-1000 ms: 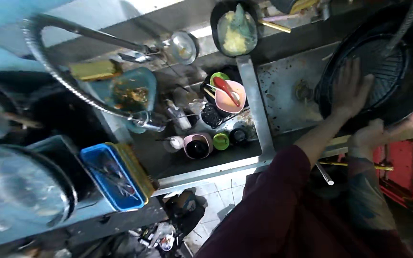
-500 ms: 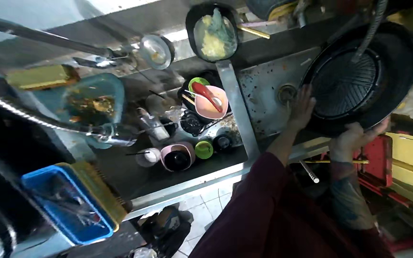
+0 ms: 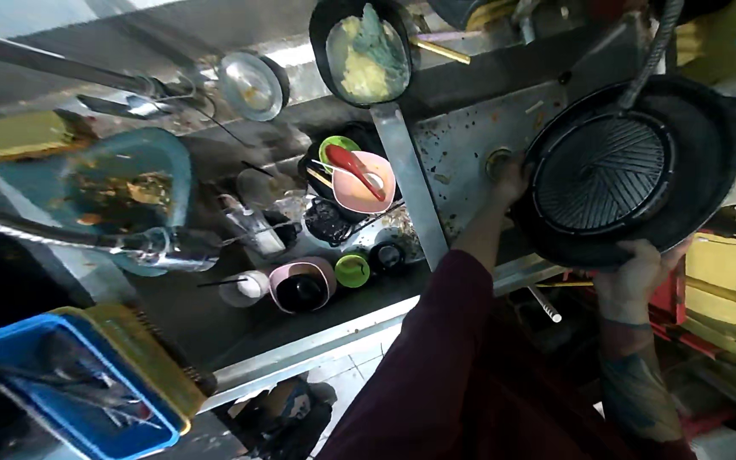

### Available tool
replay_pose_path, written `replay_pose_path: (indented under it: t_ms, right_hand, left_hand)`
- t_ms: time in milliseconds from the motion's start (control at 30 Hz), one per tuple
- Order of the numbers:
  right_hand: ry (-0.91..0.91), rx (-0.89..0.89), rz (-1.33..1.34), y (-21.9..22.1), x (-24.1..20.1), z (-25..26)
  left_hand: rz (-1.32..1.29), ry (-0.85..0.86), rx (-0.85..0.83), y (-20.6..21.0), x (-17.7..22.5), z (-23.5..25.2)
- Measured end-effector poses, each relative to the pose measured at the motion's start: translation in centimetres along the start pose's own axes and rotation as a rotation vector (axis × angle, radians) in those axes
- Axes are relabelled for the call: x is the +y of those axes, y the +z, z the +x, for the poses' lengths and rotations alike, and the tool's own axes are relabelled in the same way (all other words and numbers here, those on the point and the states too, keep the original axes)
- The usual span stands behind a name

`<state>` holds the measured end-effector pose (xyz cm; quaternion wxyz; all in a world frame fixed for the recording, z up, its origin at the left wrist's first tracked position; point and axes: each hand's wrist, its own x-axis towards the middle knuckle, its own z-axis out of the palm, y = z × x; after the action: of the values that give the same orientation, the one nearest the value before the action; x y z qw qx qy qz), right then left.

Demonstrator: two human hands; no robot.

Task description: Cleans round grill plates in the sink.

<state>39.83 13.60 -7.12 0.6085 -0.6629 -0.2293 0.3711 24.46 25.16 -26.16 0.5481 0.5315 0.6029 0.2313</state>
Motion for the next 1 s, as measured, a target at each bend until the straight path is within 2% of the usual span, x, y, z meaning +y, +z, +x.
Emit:
replay_pose_path:
  t_ms: [100,333,500,667,800,933,1000]
  right_hand:
    - [0.170,-0.053,0.012,-0.9,-1.2,-0.3]
    - [0.512,-0.088,-0.006,-2.0,-1.9,0.1]
    - [0.677,-0.125,-0.065,-3.6,-1.7,2.7]
    - [0.790,-0.213,-0.264,-5.4,1.2,6.8]
    - [0.723,-0.369,-0.379,-4.1,3.9,9.4]
    - [0.464,-0.596,-0.590,-2.0,7.4,12.6]
    - [0.214,-0.725,-0.598,-1.2,8.2,13.1]
  left_hand:
    - [0.004,-0.017,-0.048,-2.5,-0.2,1.8]
    - [-0.104,-0.096,-0.153,-7.8,0.2,1.4]
    - [-0.483,-0.353,-0.222,-10.1,0.4,-1.1]
    - [-0.750,-0.380,-0.271,-13.4,3.9,-5.2]
    - [-0.794,-0.376,-0.114,-14.3,4.8,-7.5]
    - [-0.754,-0.282,0.116,-14.0,6.1,-10.6]
    - [-0.731,-0.201,0.193,-13.7,6.5,-12.5]
